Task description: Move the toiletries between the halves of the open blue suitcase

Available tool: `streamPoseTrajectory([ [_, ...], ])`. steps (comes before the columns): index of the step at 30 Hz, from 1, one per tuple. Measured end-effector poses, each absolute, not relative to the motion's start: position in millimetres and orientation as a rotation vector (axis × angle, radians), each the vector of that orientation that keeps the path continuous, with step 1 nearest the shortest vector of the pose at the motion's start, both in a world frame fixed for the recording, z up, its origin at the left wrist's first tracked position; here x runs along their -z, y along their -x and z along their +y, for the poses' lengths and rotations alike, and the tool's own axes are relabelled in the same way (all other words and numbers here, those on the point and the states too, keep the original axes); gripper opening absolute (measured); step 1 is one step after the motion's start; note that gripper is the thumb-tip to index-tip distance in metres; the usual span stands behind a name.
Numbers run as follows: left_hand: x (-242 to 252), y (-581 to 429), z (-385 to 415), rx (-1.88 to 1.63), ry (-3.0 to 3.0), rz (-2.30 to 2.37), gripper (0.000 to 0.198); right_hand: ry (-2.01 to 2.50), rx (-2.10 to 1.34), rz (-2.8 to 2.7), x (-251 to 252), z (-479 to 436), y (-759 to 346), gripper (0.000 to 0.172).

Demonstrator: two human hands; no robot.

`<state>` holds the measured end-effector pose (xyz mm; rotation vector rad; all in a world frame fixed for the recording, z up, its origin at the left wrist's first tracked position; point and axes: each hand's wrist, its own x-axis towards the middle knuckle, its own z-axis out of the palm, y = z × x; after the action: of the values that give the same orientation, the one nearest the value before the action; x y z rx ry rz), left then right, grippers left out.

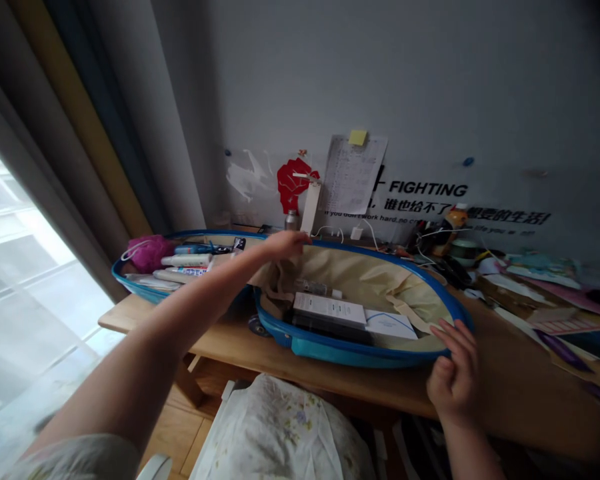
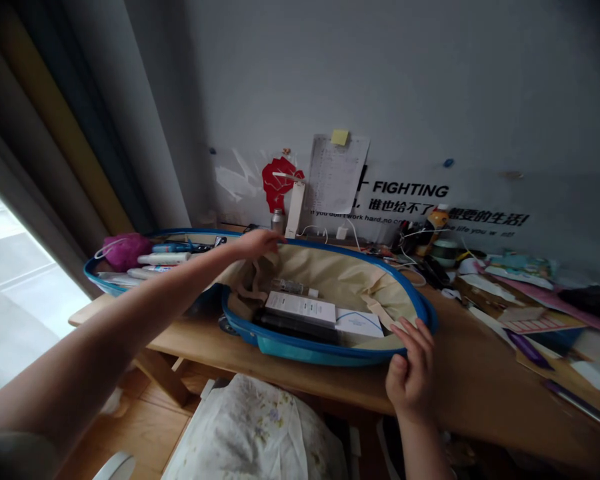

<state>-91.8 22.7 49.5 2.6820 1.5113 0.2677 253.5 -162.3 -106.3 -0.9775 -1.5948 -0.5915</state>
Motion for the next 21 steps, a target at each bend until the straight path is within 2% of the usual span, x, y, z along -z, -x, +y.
streamPoseTrajectory([
  [4, -65, 173, 21, -0.316, -2.548, 1.890, 0.045, 0.955, 0.599, -1.592, 105, -163, -252, 0.043],
  [11, -51, 300, -6, -0.054, -2.270, 2.387, 0.045, 0.938, 0.638, -1.604, 104, -162, -252, 0.042],
  [21, -34, 351, -23, 0.176, -2.092, 2.597, 0.042, 0.945, 0.645, -1.602, 103, -162, -251, 0.042],
])
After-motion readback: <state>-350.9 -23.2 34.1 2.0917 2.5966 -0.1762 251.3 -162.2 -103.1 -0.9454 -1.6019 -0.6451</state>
